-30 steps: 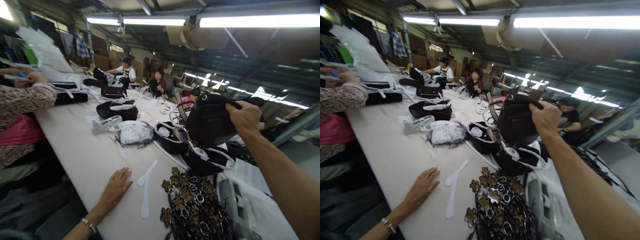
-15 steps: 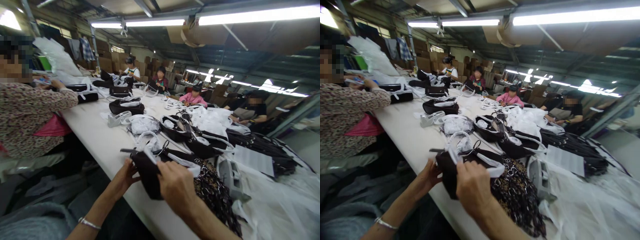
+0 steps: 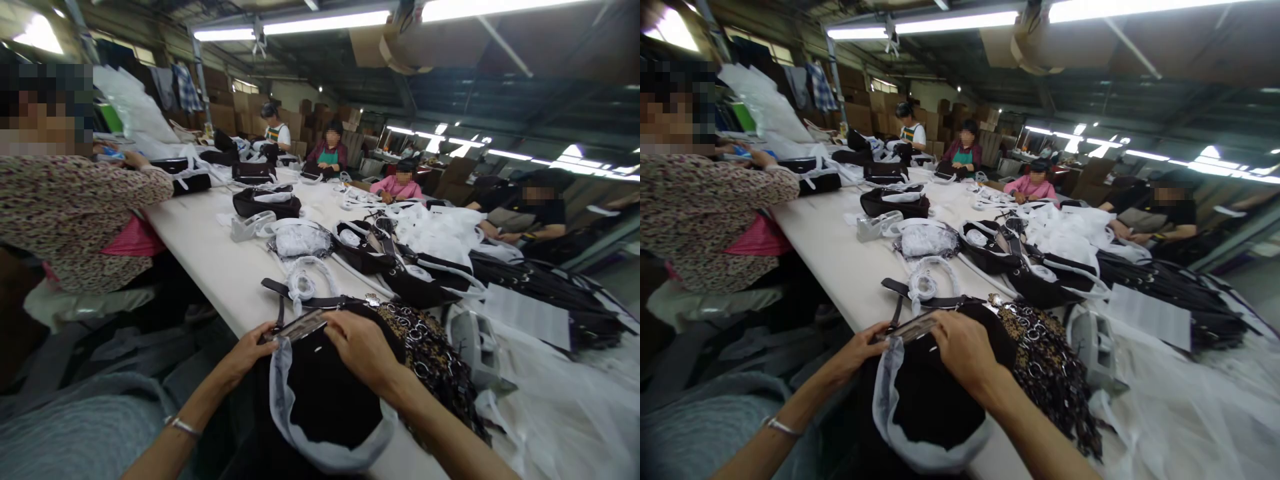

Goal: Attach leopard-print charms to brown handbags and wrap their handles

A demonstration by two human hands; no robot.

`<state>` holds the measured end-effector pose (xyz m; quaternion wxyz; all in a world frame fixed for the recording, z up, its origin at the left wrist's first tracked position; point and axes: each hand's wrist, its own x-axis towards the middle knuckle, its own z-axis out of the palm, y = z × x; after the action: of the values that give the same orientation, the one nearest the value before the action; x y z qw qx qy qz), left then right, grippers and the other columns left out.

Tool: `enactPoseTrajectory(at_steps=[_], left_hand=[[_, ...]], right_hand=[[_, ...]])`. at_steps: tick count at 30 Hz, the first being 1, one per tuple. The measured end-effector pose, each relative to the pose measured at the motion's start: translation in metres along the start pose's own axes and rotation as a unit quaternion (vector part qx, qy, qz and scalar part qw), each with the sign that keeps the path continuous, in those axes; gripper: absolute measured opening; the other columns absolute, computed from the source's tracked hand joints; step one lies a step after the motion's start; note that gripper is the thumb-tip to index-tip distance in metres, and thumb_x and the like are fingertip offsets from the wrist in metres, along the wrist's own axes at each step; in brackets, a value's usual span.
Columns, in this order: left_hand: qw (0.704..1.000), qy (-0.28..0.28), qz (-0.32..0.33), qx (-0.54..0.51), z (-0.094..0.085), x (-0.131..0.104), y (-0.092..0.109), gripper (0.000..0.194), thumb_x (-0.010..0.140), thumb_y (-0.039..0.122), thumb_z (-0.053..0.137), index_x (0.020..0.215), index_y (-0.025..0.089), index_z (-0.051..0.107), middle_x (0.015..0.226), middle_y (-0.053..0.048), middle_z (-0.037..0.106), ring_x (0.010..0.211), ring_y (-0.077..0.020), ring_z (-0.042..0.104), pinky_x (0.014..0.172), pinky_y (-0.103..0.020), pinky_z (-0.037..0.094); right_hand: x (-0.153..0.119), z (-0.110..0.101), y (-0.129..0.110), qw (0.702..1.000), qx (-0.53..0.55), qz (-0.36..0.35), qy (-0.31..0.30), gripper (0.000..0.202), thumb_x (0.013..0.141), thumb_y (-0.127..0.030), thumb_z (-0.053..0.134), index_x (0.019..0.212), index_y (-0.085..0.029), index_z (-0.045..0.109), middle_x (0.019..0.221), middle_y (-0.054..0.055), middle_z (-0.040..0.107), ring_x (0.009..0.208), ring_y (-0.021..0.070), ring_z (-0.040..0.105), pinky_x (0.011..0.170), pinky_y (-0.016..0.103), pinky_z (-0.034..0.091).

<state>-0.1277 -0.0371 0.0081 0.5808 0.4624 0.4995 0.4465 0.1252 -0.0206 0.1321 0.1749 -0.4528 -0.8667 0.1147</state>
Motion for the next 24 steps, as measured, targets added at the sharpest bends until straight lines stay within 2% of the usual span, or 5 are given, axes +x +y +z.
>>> enactPoseTrajectory(at_steps=[7,12,15,20,24], left_hand=[[0.988,-0.09,0.037,0.118,-0.011,0.029,0.009,0.055,0.079,0.034,0.068,0.131,0.019,0.058,0.129,-0.008,0.064,0.118,-0.0278,0.058,0.103,-0.038,0.042],[0.903,0.14,0.13,0.385,-0.001,0.021,0.024,0.044,0.08,0.031,0.067,0.121,0.017,0.059,0.125,-0.014,0.062,0.112,-0.0306,0.057,0.1,-0.044,0.042],[0.844,0.074,0.17,0.503,0.024,0.015,0.035,0.02,0.089,0.033,0.06,0.104,0.021,0.064,0.106,-0.008,0.067,0.102,-0.0257,0.06,0.091,-0.039,0.043],[0.744,-0.071,0.134,0.65,0.062,0.032,0.027,0.032,0.078,0.045,0.074,0.091,0.015,0.068,0.094,-0.01,0.071,0.095,-0.0289,0.062,0.088,-0.041,0.042],[0.729,-0.081,0.103,0.672,0.068,0.047,0.023,0.044,0.074,0.044,0.077,0.101,0.011,0.068,0.102,-0.015,0.07,0.099,-0.0313,0.062,0.091,-0.043,0.041]], right_hand=[[0.114,0.043,0.055,0.971,-0.197,-0.109,-0.087,0.068,0.082,-0.001,0.048,0.143,-0.028,0.042,0.159,0.009,0.027,0.143,0.0299,0.026,0.107,0.047,0.035],[0.137,0.096,0.081,0.961,-0.201,-0.081,-0.174,0.066,0.077,-0.011,0.06,0.139,-0.029,0.045,0.128,0.009,0.061,0.115,0.029,0.053,0.086,0.039,0.047],[0.139,0.11,0.09,0.965,-0.201,-0.074,-0.149,0.067,0.077,-0.014,0.061,0.14,-0.02,0.041,0.118,0.012,0.066,0.109,0.03,0.054,0.086,0.04,0.044],[0.143,0.092,0.092,0.97,-0.197,-0.099,-0.1,0.038,0.08,-0.015,0.059,0.118,-0.014,0.057,0.103,0.013,0.068,0.109,0.0298,0.051,0.1,0.044,0.034],[0.132,0.054,0.088,0.97,-0.153,-0.185,-0.031,0.031,0.088,-0.018,0.053,0.119,-0.017,0.057,0.109,0.012,0.065,0.113,0.0279,0.049,0.106,0.044,0.032]])
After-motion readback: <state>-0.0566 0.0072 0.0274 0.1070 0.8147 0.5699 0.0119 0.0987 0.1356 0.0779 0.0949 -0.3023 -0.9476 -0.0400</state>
